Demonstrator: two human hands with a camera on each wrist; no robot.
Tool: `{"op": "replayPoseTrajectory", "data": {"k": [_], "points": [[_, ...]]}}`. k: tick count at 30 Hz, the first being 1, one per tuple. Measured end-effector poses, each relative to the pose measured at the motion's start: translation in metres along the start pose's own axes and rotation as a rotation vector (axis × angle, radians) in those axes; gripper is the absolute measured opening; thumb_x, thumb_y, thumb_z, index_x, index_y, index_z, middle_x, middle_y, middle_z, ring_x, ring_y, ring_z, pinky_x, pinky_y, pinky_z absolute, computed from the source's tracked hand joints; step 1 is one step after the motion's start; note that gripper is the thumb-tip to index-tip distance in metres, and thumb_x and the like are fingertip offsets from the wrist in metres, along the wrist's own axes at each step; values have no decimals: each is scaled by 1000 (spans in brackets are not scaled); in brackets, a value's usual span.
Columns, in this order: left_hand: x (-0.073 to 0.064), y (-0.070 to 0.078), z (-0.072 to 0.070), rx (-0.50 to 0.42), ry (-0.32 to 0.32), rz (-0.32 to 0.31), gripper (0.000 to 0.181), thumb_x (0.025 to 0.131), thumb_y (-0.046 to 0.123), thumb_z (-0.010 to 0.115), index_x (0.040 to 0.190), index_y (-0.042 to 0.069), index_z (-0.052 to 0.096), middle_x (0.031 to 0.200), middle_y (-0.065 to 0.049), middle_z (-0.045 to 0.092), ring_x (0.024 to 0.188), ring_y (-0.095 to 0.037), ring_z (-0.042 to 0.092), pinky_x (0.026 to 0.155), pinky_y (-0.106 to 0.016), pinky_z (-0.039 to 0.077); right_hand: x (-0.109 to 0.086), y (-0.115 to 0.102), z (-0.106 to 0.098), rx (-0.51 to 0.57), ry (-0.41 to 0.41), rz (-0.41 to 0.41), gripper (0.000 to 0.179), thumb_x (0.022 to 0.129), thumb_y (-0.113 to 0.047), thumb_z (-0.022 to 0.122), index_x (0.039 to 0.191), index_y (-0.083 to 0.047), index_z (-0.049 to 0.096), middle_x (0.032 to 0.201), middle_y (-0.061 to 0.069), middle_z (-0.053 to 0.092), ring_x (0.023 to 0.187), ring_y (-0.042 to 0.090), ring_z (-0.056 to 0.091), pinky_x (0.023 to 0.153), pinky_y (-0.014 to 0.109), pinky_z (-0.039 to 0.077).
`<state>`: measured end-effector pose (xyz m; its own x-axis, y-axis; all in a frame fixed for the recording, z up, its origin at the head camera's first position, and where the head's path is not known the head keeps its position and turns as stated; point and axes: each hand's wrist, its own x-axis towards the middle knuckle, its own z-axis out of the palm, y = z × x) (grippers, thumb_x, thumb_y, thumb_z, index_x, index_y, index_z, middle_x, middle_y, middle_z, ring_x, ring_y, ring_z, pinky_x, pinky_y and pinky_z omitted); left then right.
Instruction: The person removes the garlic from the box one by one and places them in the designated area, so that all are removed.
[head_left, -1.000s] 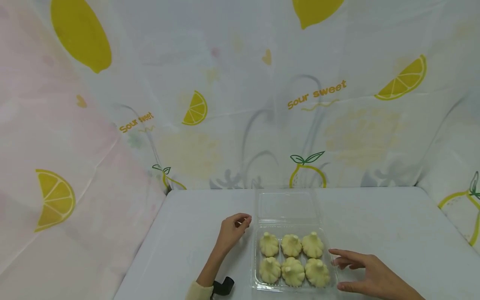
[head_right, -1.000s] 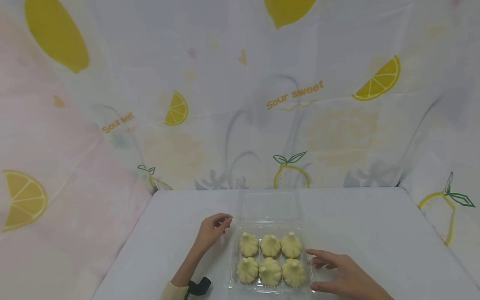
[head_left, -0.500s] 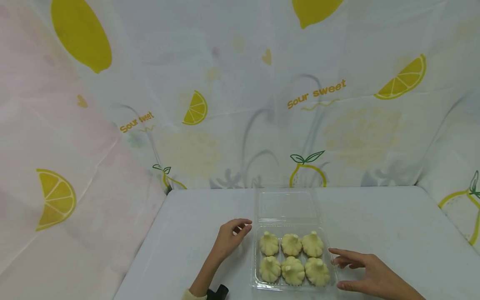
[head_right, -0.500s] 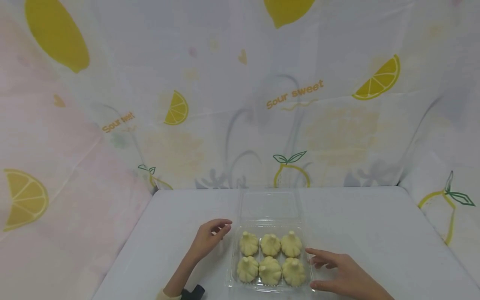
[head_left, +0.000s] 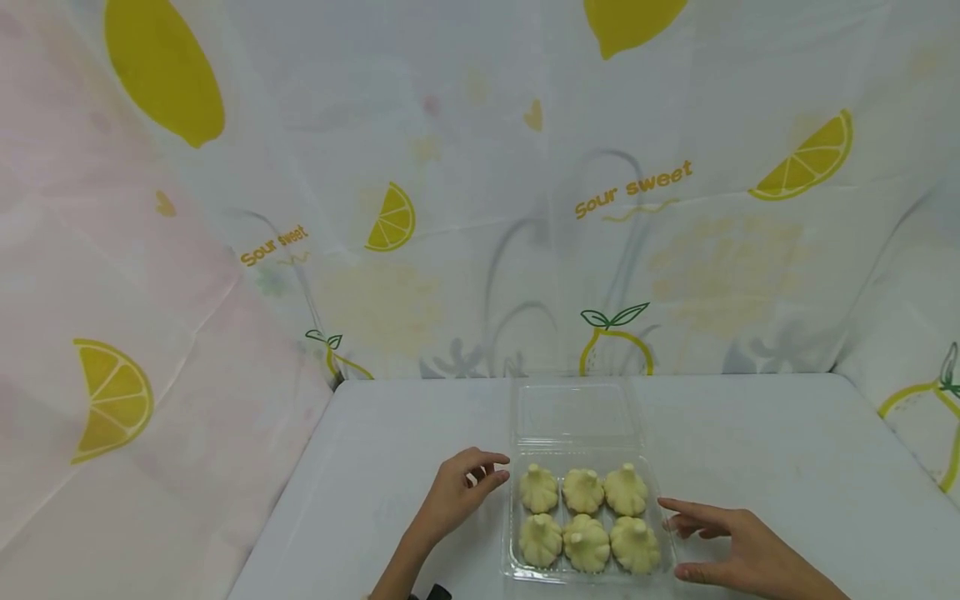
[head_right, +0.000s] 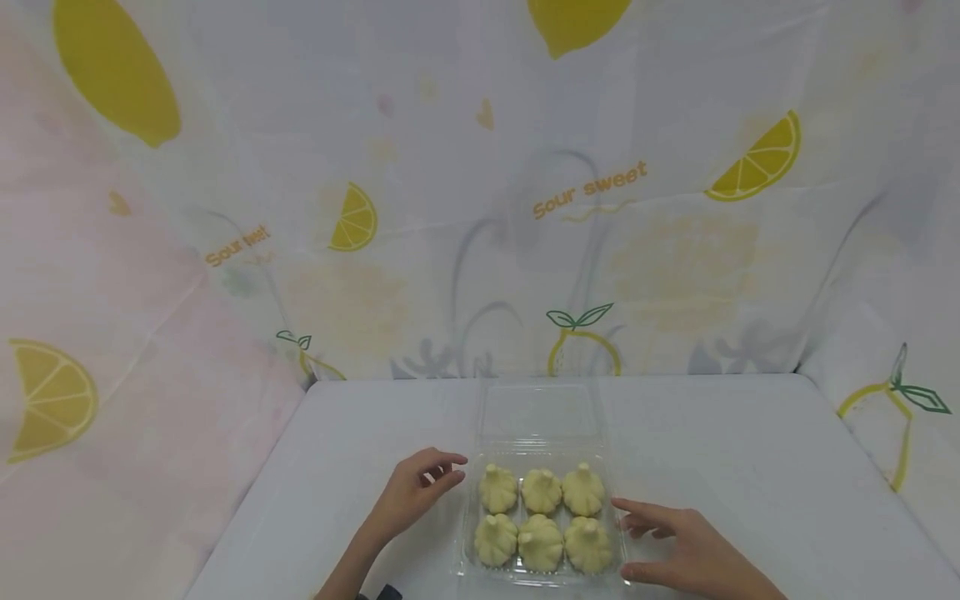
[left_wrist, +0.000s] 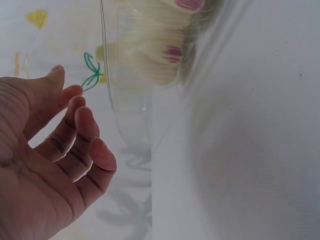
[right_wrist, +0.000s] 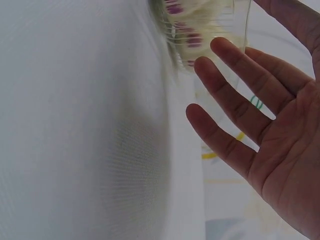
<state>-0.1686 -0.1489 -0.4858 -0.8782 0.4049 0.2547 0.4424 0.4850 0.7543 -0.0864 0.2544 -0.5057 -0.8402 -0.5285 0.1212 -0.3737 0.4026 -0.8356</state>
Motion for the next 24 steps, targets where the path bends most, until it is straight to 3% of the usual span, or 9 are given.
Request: {"op": "replayPoseTrajectory", "data": {"k": [12,24], "points": [[-7,16,3,-71,-133,79,28,90,30,73,110,11,74,84,11,59,72,-4,54,61,-23,50,-1,1,0,22,2,-5,63,89,-19,75,145,-6,48,115,3,69,97,8,65,70,28,55],[-10,20,8,-117,-236,166,31,87,30,75,108,8,73,86,9,60,72,-1,51,59,-21,49,0,2,0,31,-4,14,63,89,-19,75,145,-6,48,115,4,69,97,7,65,70,28,55]]}}
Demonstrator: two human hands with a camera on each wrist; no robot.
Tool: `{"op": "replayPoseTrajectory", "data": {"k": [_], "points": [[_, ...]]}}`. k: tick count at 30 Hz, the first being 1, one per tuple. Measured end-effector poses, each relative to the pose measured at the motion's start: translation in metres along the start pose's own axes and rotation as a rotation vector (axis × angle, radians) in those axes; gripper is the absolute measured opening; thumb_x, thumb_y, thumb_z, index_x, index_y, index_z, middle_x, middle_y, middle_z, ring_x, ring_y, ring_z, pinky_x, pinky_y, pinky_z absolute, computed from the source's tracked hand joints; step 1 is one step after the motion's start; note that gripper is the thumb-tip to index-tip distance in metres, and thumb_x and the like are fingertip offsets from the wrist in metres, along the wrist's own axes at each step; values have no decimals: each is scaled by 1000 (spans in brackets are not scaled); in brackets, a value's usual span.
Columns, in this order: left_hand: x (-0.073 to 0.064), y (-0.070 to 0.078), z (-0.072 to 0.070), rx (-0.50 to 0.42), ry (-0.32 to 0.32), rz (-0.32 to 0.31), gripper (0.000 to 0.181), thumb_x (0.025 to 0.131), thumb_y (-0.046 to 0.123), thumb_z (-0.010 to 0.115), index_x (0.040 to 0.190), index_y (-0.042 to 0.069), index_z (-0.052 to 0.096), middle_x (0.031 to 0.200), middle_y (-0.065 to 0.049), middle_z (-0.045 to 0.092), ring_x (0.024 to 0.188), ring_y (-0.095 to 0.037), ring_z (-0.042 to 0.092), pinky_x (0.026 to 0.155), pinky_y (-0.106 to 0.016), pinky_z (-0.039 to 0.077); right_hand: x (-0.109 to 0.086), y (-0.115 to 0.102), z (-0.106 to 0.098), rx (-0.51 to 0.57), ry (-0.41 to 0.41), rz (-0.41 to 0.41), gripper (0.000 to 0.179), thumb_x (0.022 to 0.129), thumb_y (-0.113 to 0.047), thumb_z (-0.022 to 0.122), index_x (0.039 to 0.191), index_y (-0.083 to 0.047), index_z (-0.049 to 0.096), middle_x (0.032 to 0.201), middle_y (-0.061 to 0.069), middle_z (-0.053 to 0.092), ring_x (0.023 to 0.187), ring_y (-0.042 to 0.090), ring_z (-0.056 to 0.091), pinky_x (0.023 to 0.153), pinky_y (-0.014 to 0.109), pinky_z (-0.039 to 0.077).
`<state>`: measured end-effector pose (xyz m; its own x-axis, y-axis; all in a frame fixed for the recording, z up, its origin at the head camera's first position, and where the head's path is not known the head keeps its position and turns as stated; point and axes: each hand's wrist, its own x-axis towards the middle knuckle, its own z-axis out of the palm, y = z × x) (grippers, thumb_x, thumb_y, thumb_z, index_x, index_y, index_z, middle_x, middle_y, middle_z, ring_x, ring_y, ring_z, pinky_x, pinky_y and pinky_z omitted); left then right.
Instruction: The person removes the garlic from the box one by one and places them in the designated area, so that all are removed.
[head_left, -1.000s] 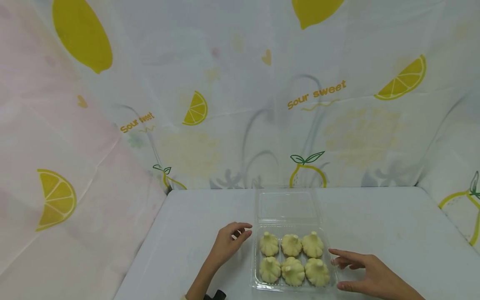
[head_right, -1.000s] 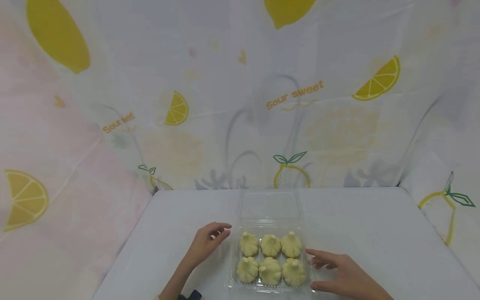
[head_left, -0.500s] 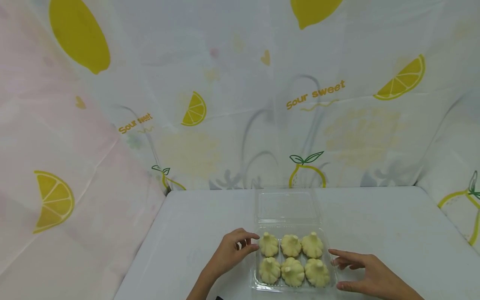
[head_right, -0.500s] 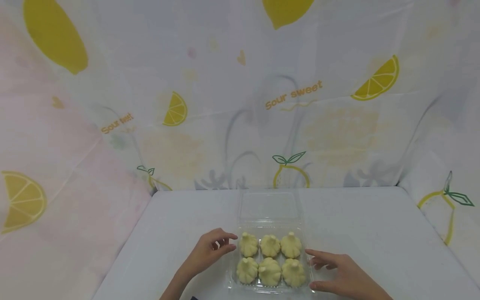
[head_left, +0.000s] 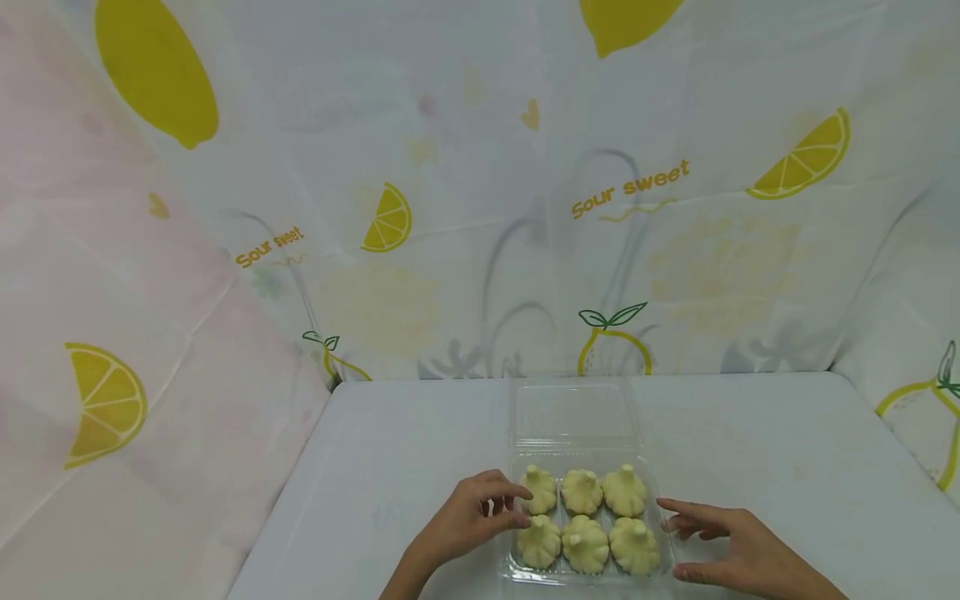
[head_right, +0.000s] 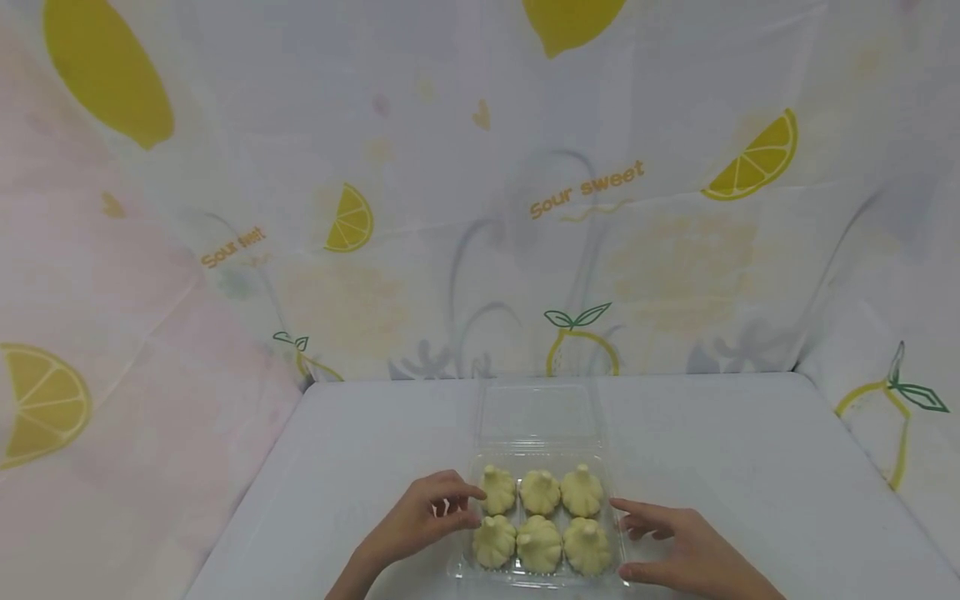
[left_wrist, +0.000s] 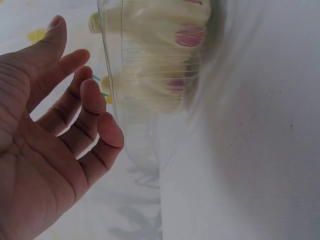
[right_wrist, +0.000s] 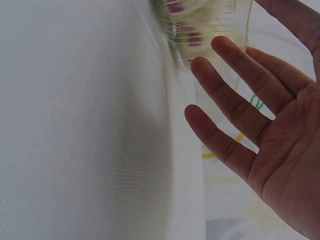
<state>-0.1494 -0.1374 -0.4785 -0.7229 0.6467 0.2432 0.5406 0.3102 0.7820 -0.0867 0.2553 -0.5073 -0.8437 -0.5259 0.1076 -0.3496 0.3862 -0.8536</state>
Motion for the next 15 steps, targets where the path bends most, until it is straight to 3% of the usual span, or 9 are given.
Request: {"op": "replayPoseTrajectory", "data": {"k": [5,15], "points": [[0,-1,3,0,-39,39,30,87,30,75,109,9,74,86,9,59,70,1,49,58,-19,48,0,0,0,2,-2,6,64,89,-19,75,145,-6,48,115,4,69,98,7,65,71,28,55],[0,3,7,66,-64,7,26,87,33,74,105,15,76,86,11,62,72,4,51,59,-17,47,0,-1,0,5,-7,-2,63,90,-19,74,146,-5,47,117,6,68,99,7,64,71,27,55]]}}
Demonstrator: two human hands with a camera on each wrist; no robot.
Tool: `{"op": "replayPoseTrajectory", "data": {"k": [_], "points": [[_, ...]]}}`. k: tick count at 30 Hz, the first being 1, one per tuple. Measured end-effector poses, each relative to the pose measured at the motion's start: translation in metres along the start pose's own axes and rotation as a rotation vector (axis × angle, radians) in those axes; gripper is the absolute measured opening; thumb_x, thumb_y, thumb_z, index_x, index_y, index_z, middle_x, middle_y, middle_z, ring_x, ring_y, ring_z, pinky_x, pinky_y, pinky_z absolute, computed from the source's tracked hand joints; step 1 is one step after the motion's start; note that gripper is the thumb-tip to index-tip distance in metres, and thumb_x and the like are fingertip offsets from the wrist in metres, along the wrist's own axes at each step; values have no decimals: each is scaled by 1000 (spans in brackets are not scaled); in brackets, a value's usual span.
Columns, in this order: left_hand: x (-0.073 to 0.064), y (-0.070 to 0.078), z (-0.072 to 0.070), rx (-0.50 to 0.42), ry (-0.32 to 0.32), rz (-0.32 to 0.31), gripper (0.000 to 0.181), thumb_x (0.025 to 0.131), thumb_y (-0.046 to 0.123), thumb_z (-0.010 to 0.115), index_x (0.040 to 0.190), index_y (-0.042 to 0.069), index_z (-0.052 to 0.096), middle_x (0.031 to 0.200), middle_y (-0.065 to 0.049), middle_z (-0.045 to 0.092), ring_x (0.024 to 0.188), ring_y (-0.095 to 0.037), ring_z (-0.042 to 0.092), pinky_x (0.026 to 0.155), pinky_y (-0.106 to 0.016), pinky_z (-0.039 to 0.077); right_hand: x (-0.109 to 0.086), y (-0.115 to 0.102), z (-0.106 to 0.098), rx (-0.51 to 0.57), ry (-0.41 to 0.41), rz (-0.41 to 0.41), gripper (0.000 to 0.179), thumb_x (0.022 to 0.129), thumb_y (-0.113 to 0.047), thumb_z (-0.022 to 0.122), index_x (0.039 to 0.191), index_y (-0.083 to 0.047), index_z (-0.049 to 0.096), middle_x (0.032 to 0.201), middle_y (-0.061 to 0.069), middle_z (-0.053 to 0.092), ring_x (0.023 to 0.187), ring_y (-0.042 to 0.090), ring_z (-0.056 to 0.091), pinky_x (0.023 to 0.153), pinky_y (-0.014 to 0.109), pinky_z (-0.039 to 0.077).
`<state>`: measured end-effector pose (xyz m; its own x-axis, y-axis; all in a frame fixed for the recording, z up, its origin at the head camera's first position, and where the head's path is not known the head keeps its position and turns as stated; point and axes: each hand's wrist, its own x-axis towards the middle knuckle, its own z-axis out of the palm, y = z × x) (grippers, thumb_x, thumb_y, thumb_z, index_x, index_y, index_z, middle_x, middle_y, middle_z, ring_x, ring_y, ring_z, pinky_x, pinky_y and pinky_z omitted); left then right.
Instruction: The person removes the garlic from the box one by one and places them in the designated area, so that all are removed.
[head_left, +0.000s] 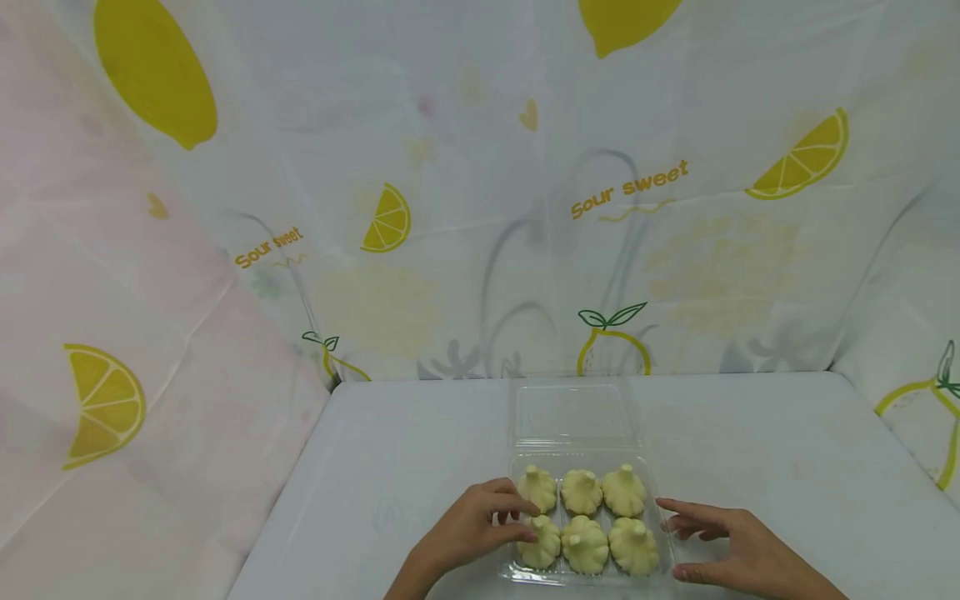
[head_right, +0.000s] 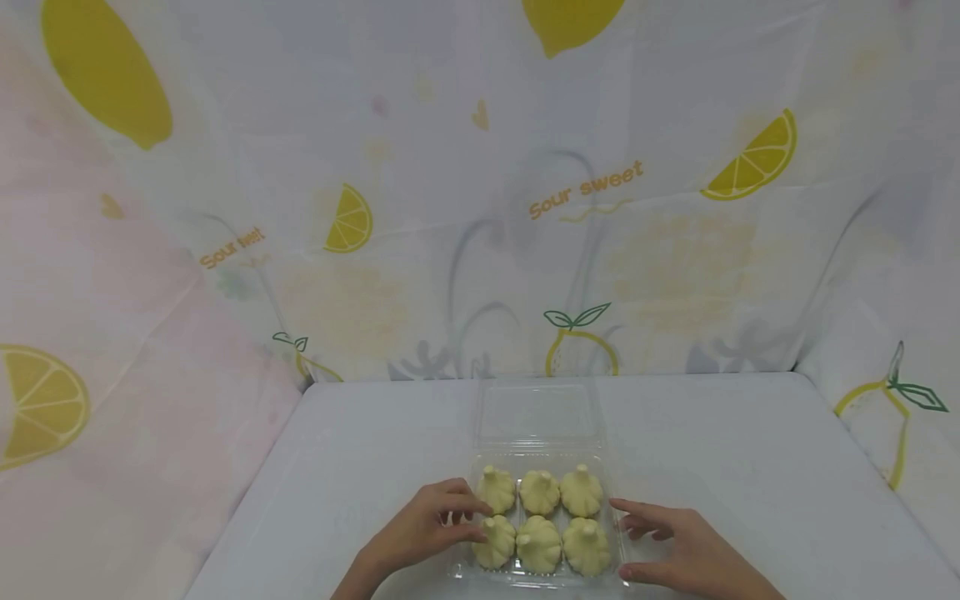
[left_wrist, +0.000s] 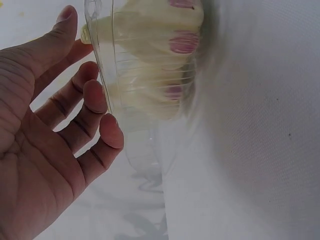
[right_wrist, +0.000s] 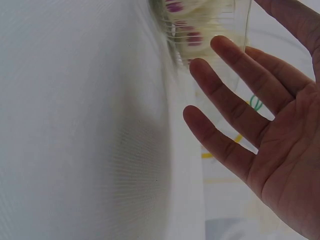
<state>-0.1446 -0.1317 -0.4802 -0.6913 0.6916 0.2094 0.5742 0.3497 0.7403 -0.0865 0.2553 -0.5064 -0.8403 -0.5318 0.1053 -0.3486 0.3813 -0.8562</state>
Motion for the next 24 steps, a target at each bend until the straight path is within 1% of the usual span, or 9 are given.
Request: {"op": "replayPoseTrajectory", "data": {"k": [3,6,12,17,24], "points": [[1,2,1,31,-4,13,23,87,32,74,104,16,77,87,13,62,72,5,50,60,-16,47,0,0,0,5,0,0,63,90,-18,73,146,-6,47,117,7,68,99,7,64,71,28,55],[1,2,1,44,-5,30,21,87,29,75,103,16,77,87,14,61,72,5,50,60,-15,47,1,0,0,7,-3,-2,63,91,-17,73,146,-7,46,117,7,68,99,8,65,71,28,55],[1,0,2,57,-3,58,17,86,22,76,102,15,77,87,13,62,72,6,49,59,-14,46,2,0,-1,0,-1,-6,63,90,-18,74,146,-7,47,116,5,69,98,8,65,71,28,55],[2,-1,3,58,0,61,15,87,22,76,101,15,77,86,13,61,70,6,48,57,-14,44,1,-1,-2,-5,-1,-4,63,90,-18,74,146,-6,47,117,6,69,98,9,65,72,28,55],[1,-2,3,36,2,57,13,88,20,75,99,14,76,86,13,60,71,6,49,57,-14,46,0,1,-1,-2,-7,5,63,90,-18,74,146,-7,47,117,5,68,99,8,65,72,28,55]]}}
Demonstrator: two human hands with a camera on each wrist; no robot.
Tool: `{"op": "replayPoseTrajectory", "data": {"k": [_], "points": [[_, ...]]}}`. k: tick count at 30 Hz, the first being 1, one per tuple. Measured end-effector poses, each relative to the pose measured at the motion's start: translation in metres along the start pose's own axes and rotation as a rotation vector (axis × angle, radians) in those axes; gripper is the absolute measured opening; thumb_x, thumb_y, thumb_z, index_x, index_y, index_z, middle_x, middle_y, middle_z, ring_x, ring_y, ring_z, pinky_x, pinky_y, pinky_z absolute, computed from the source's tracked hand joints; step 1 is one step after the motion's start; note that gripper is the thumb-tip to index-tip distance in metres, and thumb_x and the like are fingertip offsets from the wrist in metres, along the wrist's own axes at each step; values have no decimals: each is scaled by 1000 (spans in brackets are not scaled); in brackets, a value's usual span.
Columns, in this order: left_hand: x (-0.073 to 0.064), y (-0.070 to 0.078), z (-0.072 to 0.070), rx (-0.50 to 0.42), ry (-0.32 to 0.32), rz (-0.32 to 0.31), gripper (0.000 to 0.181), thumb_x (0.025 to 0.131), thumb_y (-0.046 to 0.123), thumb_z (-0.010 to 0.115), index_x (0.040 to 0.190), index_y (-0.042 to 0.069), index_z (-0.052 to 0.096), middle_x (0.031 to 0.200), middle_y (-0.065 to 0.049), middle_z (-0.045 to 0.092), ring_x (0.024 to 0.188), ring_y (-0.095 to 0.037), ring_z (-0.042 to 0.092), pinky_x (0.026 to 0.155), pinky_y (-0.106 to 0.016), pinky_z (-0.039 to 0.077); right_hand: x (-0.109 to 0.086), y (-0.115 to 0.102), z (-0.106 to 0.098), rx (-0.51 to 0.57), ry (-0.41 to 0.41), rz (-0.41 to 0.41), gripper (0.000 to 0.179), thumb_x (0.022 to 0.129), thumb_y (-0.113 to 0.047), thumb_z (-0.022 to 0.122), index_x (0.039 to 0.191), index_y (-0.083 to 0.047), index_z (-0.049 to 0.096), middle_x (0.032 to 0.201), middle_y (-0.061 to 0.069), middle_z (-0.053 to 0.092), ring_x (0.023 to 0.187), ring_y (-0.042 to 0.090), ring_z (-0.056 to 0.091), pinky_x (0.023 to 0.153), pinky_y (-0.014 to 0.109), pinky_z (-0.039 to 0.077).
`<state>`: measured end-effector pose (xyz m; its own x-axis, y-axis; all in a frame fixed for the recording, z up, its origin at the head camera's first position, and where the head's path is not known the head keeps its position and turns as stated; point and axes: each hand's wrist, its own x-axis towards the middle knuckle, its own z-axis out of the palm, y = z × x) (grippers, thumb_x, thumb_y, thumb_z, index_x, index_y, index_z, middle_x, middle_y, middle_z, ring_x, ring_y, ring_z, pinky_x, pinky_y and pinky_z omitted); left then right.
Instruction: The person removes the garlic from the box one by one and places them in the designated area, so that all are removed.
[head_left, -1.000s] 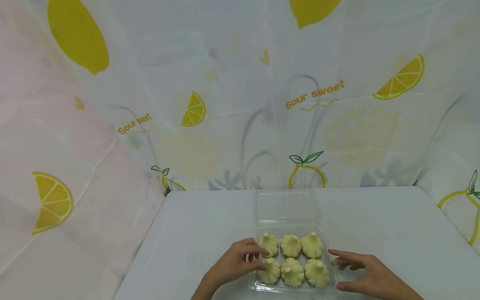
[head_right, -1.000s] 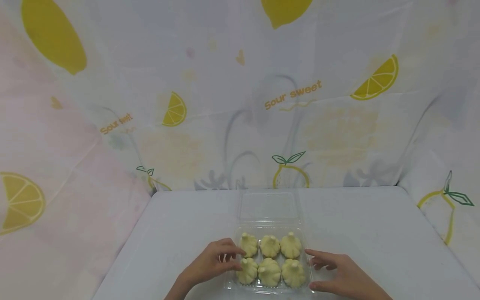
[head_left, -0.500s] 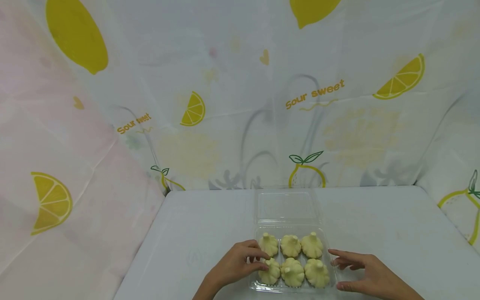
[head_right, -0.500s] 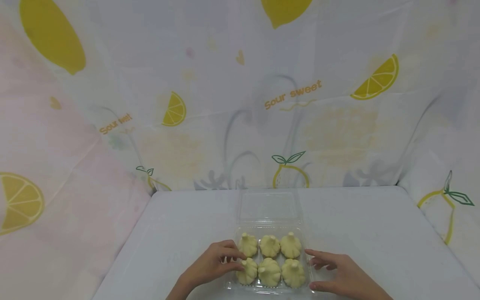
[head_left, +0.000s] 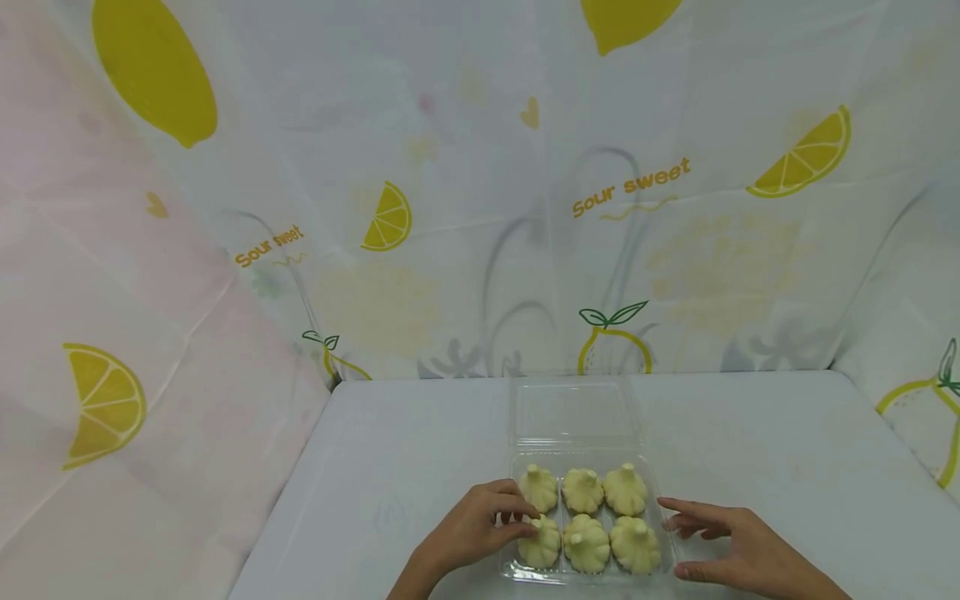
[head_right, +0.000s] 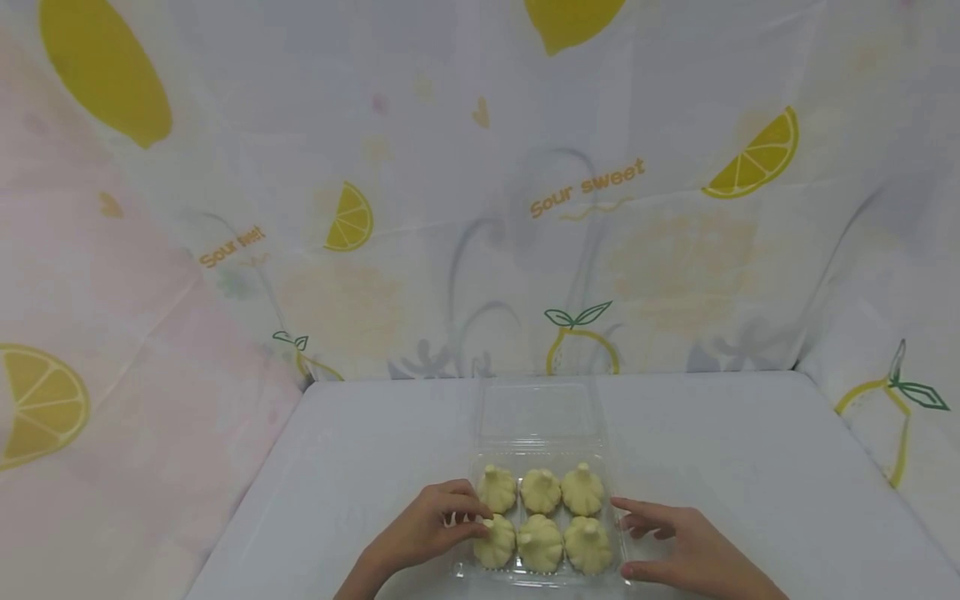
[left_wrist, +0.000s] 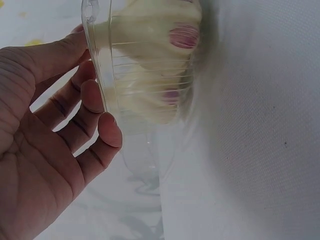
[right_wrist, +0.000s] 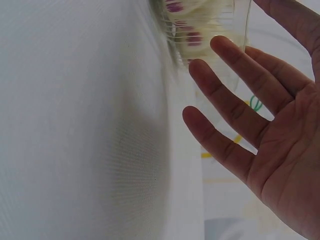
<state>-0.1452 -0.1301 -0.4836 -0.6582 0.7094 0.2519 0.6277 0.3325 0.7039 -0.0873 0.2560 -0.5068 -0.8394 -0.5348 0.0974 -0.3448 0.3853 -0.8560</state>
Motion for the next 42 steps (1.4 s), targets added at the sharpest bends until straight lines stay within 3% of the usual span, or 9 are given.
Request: {"op": "replayPoseTrajectory", "data": {"k": [12,19,25,34,39,42], "points": [[-1,-5,-2,-54,28,57,11,92,20,72,101,14,74,82,9,62,71,3,51,56,-16,47,-1,2,1,9,-10,-4,62,92,-17,72,147,-8,46,118,6,68,99,8,65,72,28,55],[-3,-4,-10,-65,100,119,10,91,15,73,101,14,72,81,7,62,72,1,53,55,-19,49,1,1,1,4,-7,-6,62,91,-17,73,147,-8,46,117,6,68,99,8,65,72,28,55],[-4,-7,-15,-123,155,127,15,89,7,74,103,12,72,80,2,62,73,-3,54,57,-23,51,2,0,0,-4,1,-36,63,90,-14,74,146,-8,47,117,6,68,98,9,65,71,28,55],[-5,19,-38,-166,168,163,15,87,-5,71,100,2,69,78,-6,62,72,-6,54,58,-26,52,2,2,-1,-25,10,-45,63,89,-16,75,145,-9,49,115,5,69,97,10,66,70,28,55],[-8,24,-45,-166,205,160,14,88,-6,69,99,4,68,78,-5,61,72,-7,55,58,-26,52,1,4,0,-34,6,-63,64,88,-13,75,146,-11,48,115,5,69,97,10,66,69,28,55],[-10,24,-47,-178,221,126,14,87,-6,70,98,4,69,78,-4,60,71,-8,54,58,-25,50,1,5,0,-37,8,-63,64,88,-13,75,146,-11,48,115,5,69,97,9,66,69,28,55]]}}
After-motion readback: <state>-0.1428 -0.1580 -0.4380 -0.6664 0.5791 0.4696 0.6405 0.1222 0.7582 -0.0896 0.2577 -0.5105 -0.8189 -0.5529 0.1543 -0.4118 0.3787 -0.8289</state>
